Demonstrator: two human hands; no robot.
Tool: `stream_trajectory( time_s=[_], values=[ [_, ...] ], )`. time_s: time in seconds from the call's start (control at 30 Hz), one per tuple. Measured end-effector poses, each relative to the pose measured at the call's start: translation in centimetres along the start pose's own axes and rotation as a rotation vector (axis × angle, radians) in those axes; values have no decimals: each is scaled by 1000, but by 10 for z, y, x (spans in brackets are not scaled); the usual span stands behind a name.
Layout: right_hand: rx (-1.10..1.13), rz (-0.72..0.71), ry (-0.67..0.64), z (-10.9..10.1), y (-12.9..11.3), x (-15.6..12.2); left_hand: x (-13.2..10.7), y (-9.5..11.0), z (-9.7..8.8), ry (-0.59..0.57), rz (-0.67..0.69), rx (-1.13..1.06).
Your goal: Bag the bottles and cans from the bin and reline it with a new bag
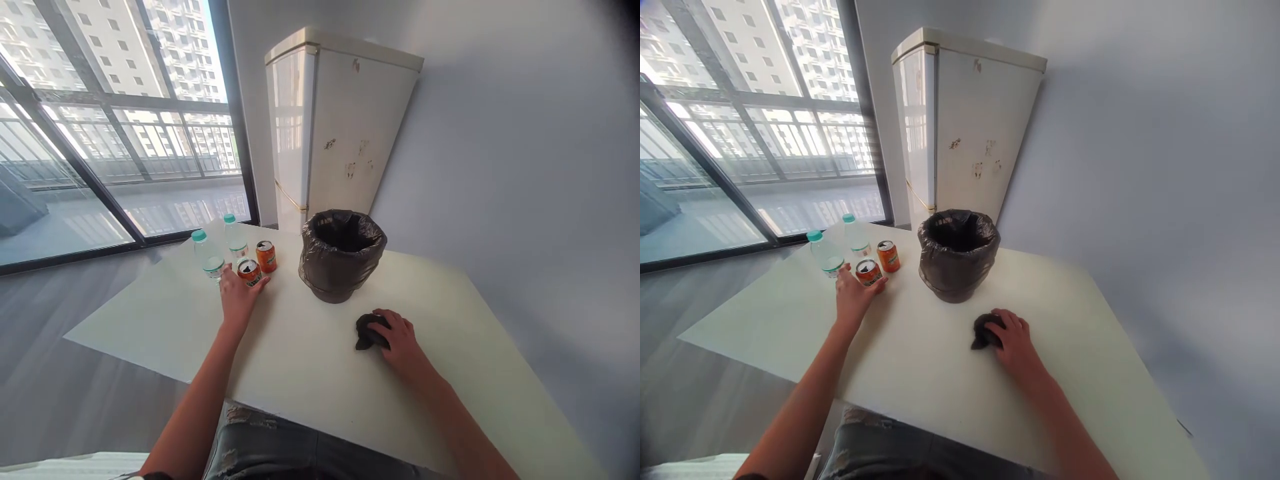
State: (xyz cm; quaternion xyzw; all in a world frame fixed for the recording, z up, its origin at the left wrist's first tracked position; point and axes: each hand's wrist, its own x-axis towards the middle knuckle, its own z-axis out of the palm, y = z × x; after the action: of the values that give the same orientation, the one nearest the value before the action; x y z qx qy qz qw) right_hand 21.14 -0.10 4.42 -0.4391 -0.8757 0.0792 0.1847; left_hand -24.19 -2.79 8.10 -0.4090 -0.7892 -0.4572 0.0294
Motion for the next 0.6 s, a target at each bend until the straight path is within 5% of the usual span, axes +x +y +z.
stream_trajectory(
  time_s=[0.23, 0.47, 0.6],
  values=[
    [-224, 127, -44, -8, 52, 7, 2, -9, -1, -56, -6, -56],
    [-296, 832, -3, -31, 92, -13, -1, -4, -2, -84, -22, -54],
    [-217, 973, 135, -33, 82, -14, -6, -1, -2, -96, -76, -12]
  ],
)
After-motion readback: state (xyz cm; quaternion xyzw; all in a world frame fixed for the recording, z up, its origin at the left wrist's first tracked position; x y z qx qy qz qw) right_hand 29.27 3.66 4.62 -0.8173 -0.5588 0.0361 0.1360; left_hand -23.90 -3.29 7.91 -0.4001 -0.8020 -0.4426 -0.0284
